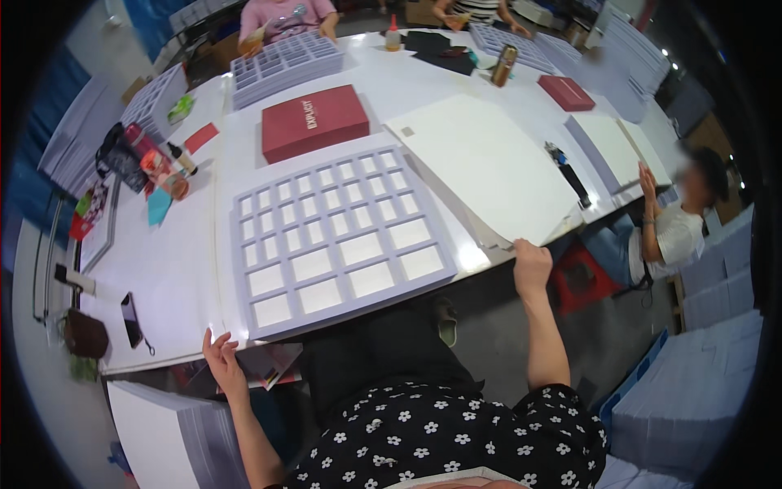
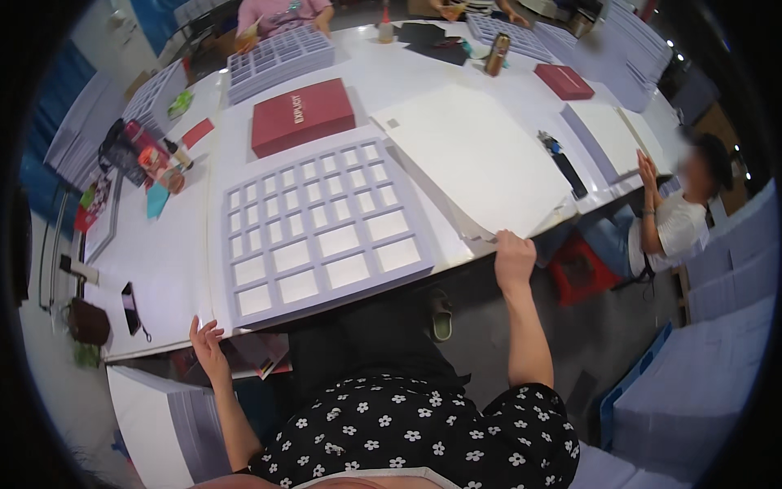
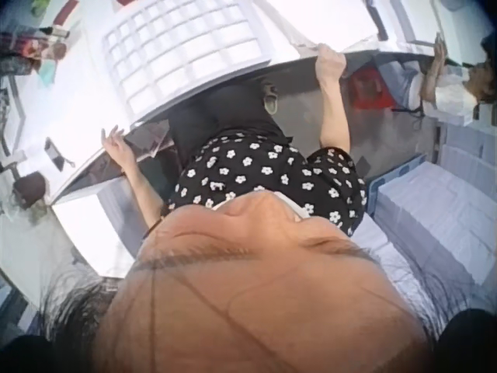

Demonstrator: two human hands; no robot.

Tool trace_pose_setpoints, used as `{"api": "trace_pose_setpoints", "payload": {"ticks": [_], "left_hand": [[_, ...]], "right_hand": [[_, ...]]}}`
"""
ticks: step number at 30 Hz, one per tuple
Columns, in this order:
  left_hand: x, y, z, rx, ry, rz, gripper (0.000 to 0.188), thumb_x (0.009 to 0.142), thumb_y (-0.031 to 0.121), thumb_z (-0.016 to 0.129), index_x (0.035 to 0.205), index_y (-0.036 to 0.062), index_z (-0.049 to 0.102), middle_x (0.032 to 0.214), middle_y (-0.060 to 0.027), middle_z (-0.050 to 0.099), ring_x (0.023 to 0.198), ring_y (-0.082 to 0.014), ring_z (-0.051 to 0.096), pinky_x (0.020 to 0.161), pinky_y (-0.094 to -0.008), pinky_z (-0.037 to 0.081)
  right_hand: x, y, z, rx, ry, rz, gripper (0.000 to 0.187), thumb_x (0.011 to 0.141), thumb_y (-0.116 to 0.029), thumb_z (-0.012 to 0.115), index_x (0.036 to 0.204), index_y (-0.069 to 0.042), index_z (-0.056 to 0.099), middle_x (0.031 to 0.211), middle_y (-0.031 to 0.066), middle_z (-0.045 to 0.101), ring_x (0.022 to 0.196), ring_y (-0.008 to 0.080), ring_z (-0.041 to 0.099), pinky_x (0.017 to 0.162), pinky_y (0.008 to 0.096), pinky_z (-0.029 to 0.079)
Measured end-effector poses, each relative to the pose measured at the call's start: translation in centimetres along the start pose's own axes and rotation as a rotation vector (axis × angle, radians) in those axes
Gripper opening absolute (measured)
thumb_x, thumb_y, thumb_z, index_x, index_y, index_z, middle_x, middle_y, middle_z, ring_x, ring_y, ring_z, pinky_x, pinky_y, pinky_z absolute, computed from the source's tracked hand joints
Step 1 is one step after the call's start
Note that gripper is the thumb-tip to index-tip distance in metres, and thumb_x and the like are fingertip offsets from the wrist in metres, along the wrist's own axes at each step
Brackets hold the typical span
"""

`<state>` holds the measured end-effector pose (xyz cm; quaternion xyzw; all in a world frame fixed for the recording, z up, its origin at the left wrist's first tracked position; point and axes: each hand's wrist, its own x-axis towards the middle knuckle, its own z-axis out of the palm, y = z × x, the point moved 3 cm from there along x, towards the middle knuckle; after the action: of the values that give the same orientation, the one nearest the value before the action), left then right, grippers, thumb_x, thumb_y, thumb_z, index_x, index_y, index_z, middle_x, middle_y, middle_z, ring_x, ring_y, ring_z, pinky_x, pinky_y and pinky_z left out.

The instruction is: The person repeatedly places a white rectangular sheet onto a table, then places a gray grid-like tray on top, and stacks the assembled unit to the left. This cycle repeats throughout the clip. Other people at the same table perform similar assembly actions.

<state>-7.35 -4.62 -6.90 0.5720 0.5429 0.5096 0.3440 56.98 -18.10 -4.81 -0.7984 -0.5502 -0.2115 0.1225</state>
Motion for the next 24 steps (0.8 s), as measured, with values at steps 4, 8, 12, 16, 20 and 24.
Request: {"api": "trace_pose_setpoints", "payload": {"ticks": [4,8,12,16,20,24], "left_hand": [[-0.2,0.2,-1.1,-0.037,0.067,-0.008,0.047,0.107,0.024,0.049,0.147,0.0029,0.037,0.116,-0.0109,0.062,0.093,-0.0132,0.059,0.088,-0.0283,0.048],[0.5,0.9,-0.1,-0.06,0.116,0.002,0.045,0.108,0.028,0.044,0.145,0.0018,0.039,0.114,-0.0111,0.063,0.09,-0.0126,0.06,0.082,-0.0264,0.046],[1.3,2.9,-0.6,-0.088,0.139,0.006,0.044,0.107,0.027,0.047,0.143,0.0036,0.042,0.113,-0.0098,0.064,0.09,-0.0128,0.06,0.084,-0.0274,0.047],[2.4,4.1,1.1,-0.13,0.082,0.05,0.04,0.107,0.026,0.047,0.14,0.0034,0.046,0.11,-0.0098,0.064,0.09,-0.0133,0.06,0.085,-0.0289,0.047],[1.8,4.7,2.4,-0.167,0.061,-0.017,0.034,0.107,0.023,0.048,0.131,0.0004,0.054,0.109,-0.0106,0.065,0.09,-0.0139,0.06,0.085,-0.03,0.049],[1.6,5.6,2.8,-0.152,0.011,-0.022,0.029,0.106,0.019,0.048,0.124,-0.0014,0.059,0.105,-0.0103,0.066,0.089,-0.0134,0.06,0.083,-0.0281,0.049]], "right_hand": [[0.7,-0.7,-1.2,0.168,0.027,0.083,0.013,0.086,-0.019,0.068,0.089,-0.008,0.064,0.095,0.0096,0.071,0.093,0.0256,0.066,0.076,0.0406,0.045],[-1.9,3.9,2.1,0.397,0.355,0.478,0.03,0.093,-0.021,0.068,0.112,0.002,0.063,0.114,0.0172,0.064,0.108,0.032,0.061,0.097,0.0413,0.046],[-2.9,4.8,5.1,1.392,0.007,1.236,0.035,0.101,-0.036,0.058,0.116,-0.005,0.055,0.102,0.009,0.064,0.084,0.0188,0.063,0.065,0.0355,0.053],[-3.1,5.3,6.3,1.621,-0.131,1.237,0.028,0.1,-0.026,0.056,0.118,-0.005,0.052,0.105,0.0108,0.066,0.082,0.0243,0.068,0.062,0.0376,0.055],[-1.9,4.6,7.5,1.607,-0.061,1.315,0.02,0.097,-0.013,0.052,0.115,-0.005,0.053,0.102,0.0131,0.067,0.077,0.0239,0.068,0.061,0.0375,0.055],[0.1,1.3,3.1,1.752,0.049,1.266,0.021,0.095,-0.009,0.053,0.116,-0.006,0.051,0.102,0.0128,0.066,0.077,0.0191,0.065,0.068,0.0381,0.052]]}}
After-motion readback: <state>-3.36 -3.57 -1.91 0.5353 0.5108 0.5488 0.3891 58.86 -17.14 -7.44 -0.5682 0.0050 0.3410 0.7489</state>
